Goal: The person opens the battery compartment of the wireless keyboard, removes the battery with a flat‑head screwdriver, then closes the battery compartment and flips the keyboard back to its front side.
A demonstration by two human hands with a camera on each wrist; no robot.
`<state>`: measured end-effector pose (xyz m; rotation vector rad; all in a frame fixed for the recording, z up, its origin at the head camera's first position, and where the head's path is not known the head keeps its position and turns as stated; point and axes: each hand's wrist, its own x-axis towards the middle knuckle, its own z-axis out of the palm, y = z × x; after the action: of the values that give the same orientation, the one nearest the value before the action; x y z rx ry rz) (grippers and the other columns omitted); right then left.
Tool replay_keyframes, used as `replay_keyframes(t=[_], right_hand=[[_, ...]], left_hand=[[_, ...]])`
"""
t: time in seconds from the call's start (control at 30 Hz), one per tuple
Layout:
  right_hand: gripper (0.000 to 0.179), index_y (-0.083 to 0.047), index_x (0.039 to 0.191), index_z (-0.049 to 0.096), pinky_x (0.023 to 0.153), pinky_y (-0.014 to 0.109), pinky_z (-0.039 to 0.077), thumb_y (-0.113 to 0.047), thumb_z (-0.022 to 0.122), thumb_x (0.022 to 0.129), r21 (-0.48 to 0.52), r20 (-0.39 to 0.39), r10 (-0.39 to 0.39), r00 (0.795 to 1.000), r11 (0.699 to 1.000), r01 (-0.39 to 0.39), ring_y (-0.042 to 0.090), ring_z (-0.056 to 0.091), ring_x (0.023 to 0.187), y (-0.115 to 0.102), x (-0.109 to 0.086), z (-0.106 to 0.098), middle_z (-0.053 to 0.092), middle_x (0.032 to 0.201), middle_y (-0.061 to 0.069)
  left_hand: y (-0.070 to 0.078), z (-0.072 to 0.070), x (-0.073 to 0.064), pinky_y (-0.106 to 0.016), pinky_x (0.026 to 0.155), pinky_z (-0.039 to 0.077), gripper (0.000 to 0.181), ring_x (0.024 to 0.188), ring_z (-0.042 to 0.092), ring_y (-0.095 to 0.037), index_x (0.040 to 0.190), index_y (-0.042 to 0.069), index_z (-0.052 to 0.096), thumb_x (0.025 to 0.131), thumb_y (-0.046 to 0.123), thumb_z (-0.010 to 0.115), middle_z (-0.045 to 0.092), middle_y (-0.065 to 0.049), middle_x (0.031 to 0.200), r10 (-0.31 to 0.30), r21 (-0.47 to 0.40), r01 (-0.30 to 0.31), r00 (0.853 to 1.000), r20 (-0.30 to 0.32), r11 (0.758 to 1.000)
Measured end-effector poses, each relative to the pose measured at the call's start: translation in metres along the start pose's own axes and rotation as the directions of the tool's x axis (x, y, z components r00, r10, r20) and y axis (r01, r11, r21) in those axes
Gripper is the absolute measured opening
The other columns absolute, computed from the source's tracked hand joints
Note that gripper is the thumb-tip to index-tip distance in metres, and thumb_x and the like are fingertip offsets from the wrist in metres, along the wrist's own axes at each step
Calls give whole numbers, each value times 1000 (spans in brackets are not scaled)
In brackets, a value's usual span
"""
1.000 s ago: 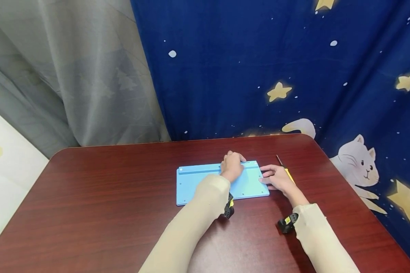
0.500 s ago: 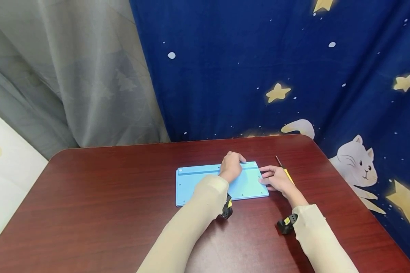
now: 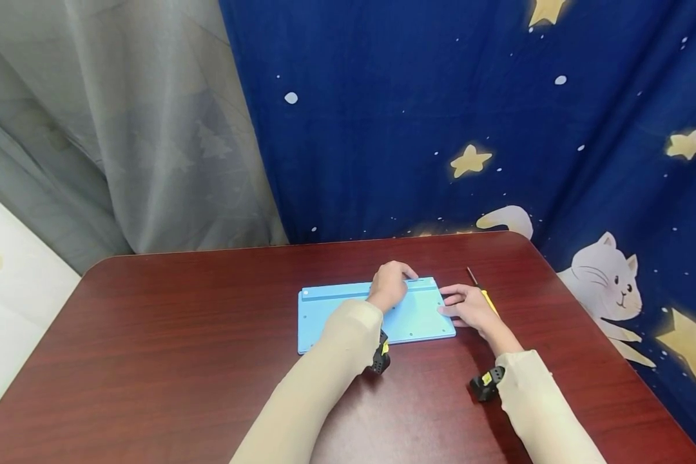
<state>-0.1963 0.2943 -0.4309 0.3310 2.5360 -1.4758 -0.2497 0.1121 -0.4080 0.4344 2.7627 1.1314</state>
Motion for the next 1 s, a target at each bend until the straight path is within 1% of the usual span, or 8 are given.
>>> replay_keyframes(t=[0.13,0.23,0.33,0.47,0.67,0.87,1.0], right_hand=[[49,0,123,52,64,34,53,-10,71,79,2,0,-10,1000,1000,10,19,59,73,1,0,1,58,97,14],[49,0,124,52,65,35,53,-10,71,79,4,3,-2,1000,1000,2,19,59,74,1,0,0,57,99,15],[50,-1,125,51,66,35,52,-11,71,79,2,6,8,1000,1000,-8,20,59,76,1,1,0,57,101,16],[51,-1,125,51,66,35,52,-11,71,80,0,6,14,1000,1000,-14,20,59,77,1,1,0,56,102,15],[50,-1,124,51,64,34,52,-9,71,79,-4,4,6,1000,1000,-6,19,59,75,2,2,1,57,100,15],[51,-2,125,51,65,34,52,-11,71,79,-1,9,0,1000,1000,0,20,58,77,2,2,0,56,102,16],[50,-1,125,52,65,34,52,-10,70,80,-2,12,-15,1000,1000,16,20,58,77,2,1,-2,56,101,15]], left_hand=[[-3,-1,1,-30,78,47,29,91,58,-14,96,16,73,86,-4,54,66,1,100,13,-36,-13,1000,10,999],[-5,-1,3,-28,76,47,28,87,57,-13,96,15,73,87,-3,54,65,1,97,29,-54,-28,999,22,998],[-7,-2,5,-28,75,47,27,85,56,-13,96,14,72,87,-3,53,65,1,94,53,-64,-51,998,33,997],[-10,-6,6,-27,75,47,26,83,56,-13,96,14,72,88,-2,54,65,1,92,65,-75,-62,997,42,995],[-14,-12,7,-27,77,47,26,85,55,-13,98,14,72,88,-2,55,64,0,94,64,-80,-59,996,61,995],[-19,-22,9,-29,77,47,28,86,55,-14,99,14,71,87,-4,53,63,0,95,43,-88,-36,997,70,995],[-24,-27,9,-28,79,46,28,87,54,-15,100,12,71,87,-5,52,63,-2,97,50,-80,-43,996,78,996]])
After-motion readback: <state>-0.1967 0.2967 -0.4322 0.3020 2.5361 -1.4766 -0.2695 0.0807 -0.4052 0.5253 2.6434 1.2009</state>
